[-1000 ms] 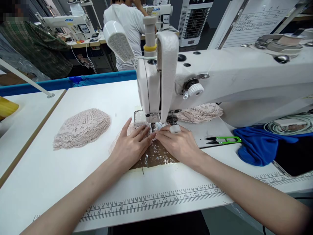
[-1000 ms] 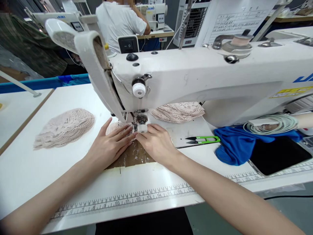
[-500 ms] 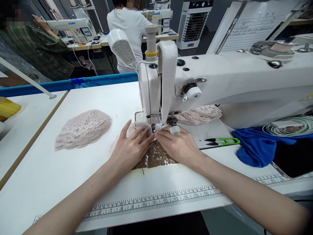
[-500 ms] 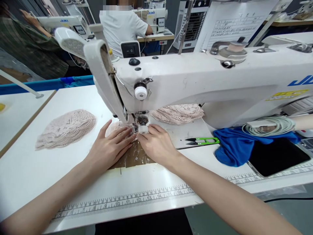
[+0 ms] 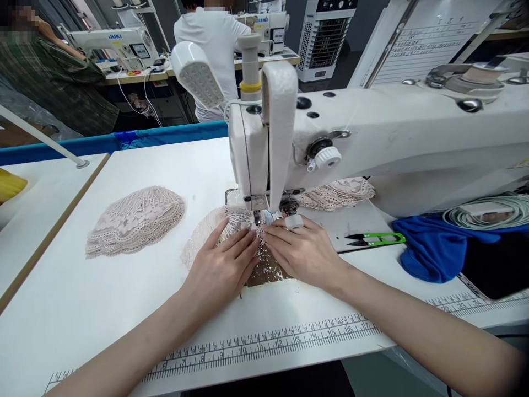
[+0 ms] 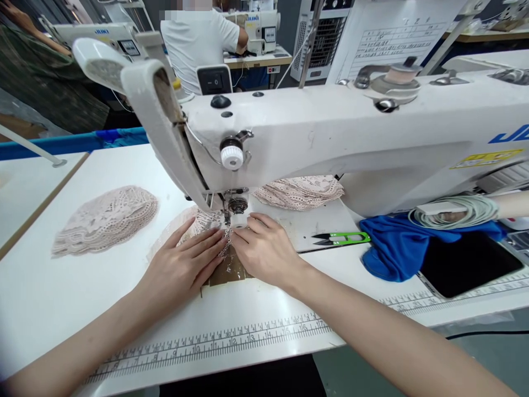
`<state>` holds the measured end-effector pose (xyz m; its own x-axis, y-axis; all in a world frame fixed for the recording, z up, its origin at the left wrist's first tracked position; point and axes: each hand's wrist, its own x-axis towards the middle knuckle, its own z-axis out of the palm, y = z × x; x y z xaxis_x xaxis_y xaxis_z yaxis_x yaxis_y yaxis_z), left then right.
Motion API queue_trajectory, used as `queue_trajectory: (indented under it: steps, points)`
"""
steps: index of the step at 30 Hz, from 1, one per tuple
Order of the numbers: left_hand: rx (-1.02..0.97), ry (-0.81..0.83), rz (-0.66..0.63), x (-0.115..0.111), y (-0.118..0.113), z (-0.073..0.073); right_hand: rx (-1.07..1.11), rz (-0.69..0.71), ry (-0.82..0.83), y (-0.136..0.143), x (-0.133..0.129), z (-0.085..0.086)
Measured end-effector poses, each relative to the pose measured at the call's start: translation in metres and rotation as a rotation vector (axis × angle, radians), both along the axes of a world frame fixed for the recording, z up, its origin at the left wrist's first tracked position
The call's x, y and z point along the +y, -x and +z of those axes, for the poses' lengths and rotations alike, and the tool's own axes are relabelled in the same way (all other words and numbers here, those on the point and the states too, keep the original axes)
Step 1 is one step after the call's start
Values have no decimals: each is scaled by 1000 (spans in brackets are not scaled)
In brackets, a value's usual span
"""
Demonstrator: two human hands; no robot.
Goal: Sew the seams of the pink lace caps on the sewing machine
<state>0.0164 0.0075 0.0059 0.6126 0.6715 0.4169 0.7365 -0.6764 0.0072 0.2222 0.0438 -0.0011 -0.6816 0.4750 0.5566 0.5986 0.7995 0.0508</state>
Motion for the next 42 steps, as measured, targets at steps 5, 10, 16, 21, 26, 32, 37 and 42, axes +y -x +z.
queue_trajectory:
  steps: [5,10,16,21,26,32,37,42]
  points:
    - [10,7,-2,3,2,0,-27,-30,-8,1,0,1]
    - [0,24,1,7,4,-1,-37,-57,-24,3,1,1]
    - [-15,39,5,10,5,-3,-50,-108,-7,5,1,-1]
    - [17,17,3,13,5,-2,-70,-128,-1,5,3,-1]
    - [32,21,6,16,6,-3,-86,-146,11,5,4,-1]
    - [32,12,8,20,6,-5,-113,-183,11,7,3,1]
    - [16,13,11,22,6,-6,-133,-201,35,8,2,0]
    - [18,14,13,22,6,-7,-140,-218,40,8,3,-1]
